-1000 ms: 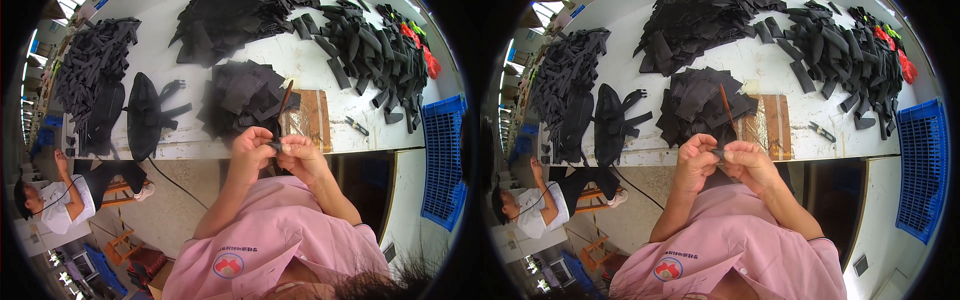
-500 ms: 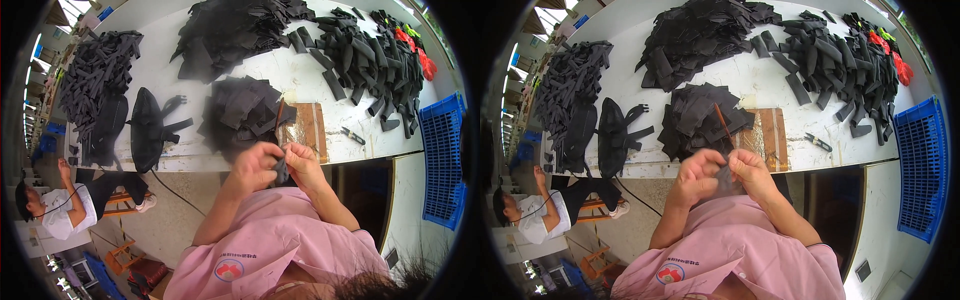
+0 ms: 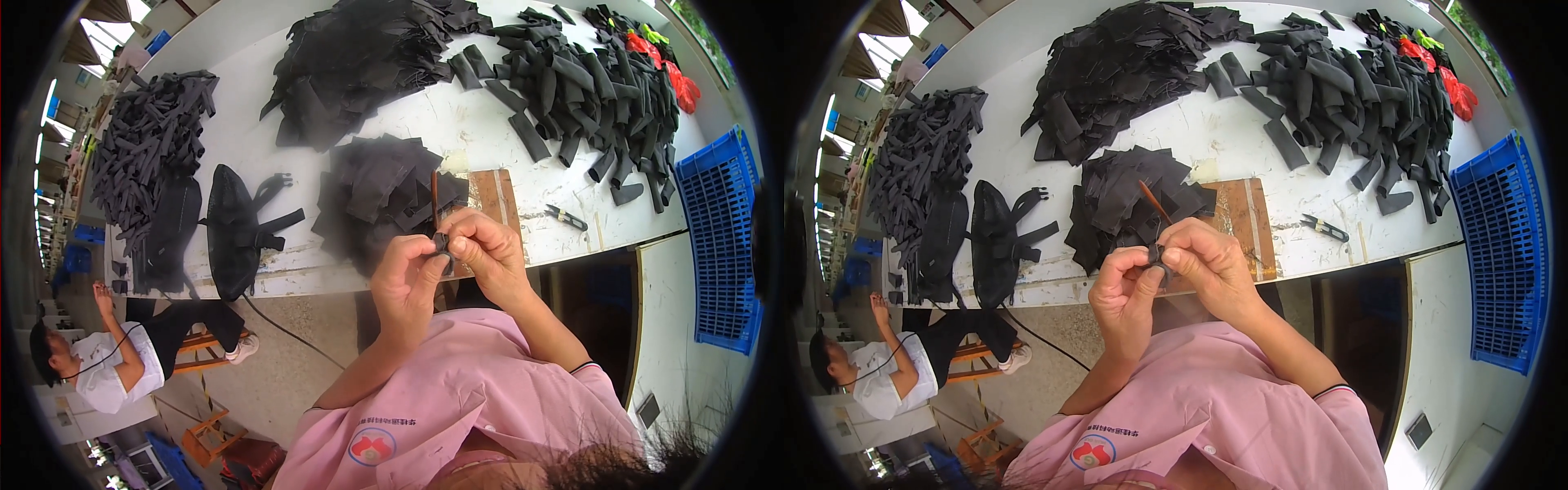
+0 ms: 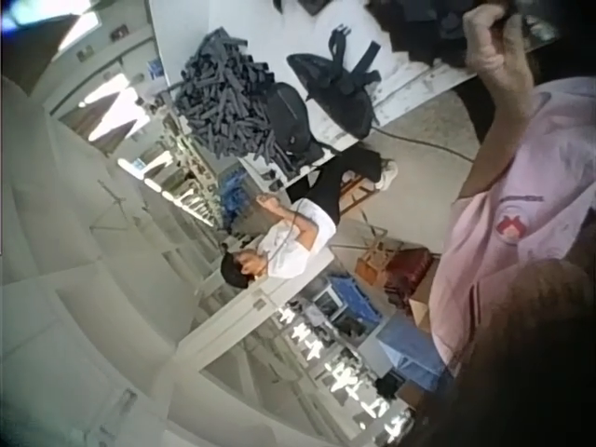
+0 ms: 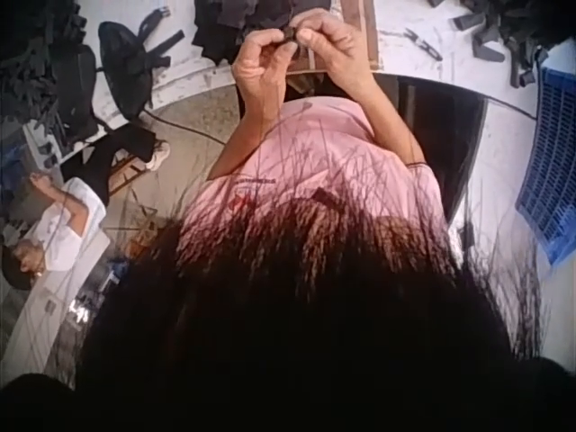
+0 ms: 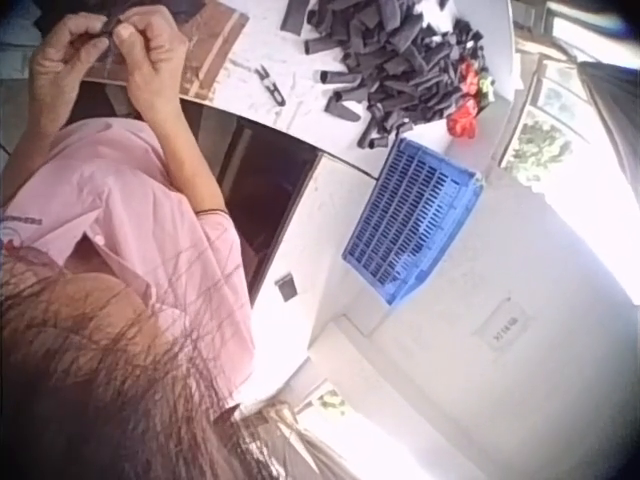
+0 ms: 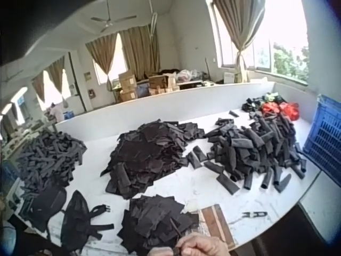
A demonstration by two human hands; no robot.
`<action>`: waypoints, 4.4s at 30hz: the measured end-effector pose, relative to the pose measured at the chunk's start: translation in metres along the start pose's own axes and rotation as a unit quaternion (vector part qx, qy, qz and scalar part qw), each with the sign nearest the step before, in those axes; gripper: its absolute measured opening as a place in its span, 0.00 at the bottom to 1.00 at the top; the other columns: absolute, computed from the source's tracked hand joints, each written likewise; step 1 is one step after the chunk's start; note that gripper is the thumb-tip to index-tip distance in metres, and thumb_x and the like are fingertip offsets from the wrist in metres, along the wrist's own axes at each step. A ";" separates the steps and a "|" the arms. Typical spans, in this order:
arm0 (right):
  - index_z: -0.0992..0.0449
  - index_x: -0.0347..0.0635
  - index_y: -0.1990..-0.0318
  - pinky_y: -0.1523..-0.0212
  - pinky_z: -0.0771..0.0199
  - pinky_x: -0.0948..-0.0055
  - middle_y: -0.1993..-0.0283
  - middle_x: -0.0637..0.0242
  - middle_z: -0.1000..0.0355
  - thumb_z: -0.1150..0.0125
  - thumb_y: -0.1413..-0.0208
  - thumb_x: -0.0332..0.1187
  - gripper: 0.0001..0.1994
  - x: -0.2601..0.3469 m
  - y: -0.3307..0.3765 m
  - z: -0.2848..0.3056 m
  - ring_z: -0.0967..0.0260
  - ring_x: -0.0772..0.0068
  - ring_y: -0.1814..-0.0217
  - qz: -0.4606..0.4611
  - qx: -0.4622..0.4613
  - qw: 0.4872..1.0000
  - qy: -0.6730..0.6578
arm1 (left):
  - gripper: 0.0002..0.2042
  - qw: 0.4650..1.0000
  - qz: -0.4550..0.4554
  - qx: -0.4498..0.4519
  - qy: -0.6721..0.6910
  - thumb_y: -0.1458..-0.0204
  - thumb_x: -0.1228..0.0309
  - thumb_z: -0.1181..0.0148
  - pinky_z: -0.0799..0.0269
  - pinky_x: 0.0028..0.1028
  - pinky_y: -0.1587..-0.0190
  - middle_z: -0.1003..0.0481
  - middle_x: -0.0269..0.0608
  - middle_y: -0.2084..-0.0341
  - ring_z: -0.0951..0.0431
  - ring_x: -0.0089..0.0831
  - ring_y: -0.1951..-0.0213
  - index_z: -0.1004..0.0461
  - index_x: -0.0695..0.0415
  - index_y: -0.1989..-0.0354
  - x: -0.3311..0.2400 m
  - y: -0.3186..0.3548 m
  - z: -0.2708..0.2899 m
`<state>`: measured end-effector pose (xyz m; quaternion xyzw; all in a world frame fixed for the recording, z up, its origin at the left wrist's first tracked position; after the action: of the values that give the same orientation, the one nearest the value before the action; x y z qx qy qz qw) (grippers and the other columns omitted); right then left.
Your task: Assembling and folding black foam components at an industrial workbench.
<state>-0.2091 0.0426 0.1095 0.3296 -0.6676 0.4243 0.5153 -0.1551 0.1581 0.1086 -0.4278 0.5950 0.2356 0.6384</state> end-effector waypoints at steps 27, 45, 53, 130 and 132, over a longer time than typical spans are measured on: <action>0.31 0.39 0.74 0.81 0.49 0.83 0.81 0.76 0.41 0.47 0.42 0.43 0.16 -0.047 -0.062 0.005 0.49 0.86 0.80 -0.280 0.040 0.952 -0.120 | 0.10 0.725 0.411 0.057 0.549 0.45 0.74 0.51 0.49 0.16 0.87 0.25 0.39 0.74 0.45 0.13 0.91 0.31 0.63 0.55 0.072 -0.056 -0.032; 0.28 0.38 0.73 0.79 0.45 0.83 0.81 0.76 0.38 0.47 0.42 0.40 0.14 -0.073 -0.068 -0.001 0.45 0.87 0.80 -0.162 0.131 0.970 -0.127 | 0.14 0.982 0.168 0.002 0.085 0.47 0.75 0.43 0.45 0.13 0.82 0.26 0.38 0.71 0.38 0.12 0.82 0.36 0.65 0.54 0.041 -0.048 -0.008; 0.28 0.35 0.70 0.76 0.38 0.80 0.76 0.71 0.32 0.48 0.41 0.40 0.15 -0.068 -0.063 0.018 0.38 0.81 0.77 -0.165 0.095 0.981 0.026 | 0.12 0.986 -0.100 0.033 -0.130 0.47 0.76 0.45 0.34 0.24 0.54 0.26 0.43 0.63 0.29 0.27 0.60 0.31 0.67 0.55 -0.006 -0.069 -0.003; 0.28 0.34 0.63 0.74 0.37 0.79 0.79 0.70 0.37 0.61 0.37 0.49 0.24 -0.080 -0.034 0.090 0.39 0.77 0.78 -0.151 -0.112 0.944 -0.271 | 0.19 0.905 0.009 0.025 -0.424 0.59 0.80 0.44 0.36 0.37 0.48 0.30 0.51 0.56 0.31 0.46 0.51 0.32 0.62 0.54 0.063 -0.014 0.137; 0.29 0.35 0.66 0.76 0.38 0.80 0.79 0.70 0.37 0.60 0.37 0.48 0.22 -0.106 -0.003 0.084 0.39 0.78 0.79 -0.203 -0.140 0.943 -0.224 | 0.20 0.897 -0.018 0.020 -0.441 0.60 0.77 0.40 0.35 0.37 0.49 0.30 0.51 0.56 0.31 0.48 0.52 0.32 0.62 0.55 0.066 -0.012 0.132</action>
<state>-0.2143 -0.0349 -0.0015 0.4695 -0.7372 0.1281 0.4688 -0.0593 0.2473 0.0387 -0.2773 0.2491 0.3769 0.8479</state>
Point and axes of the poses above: each hand's wrist, its own y-axis away from the middle knuckle, its own z-axis out of the back of the hand, x = y × z, the point moved 9 cm from there along -y, towards the middle knuckle
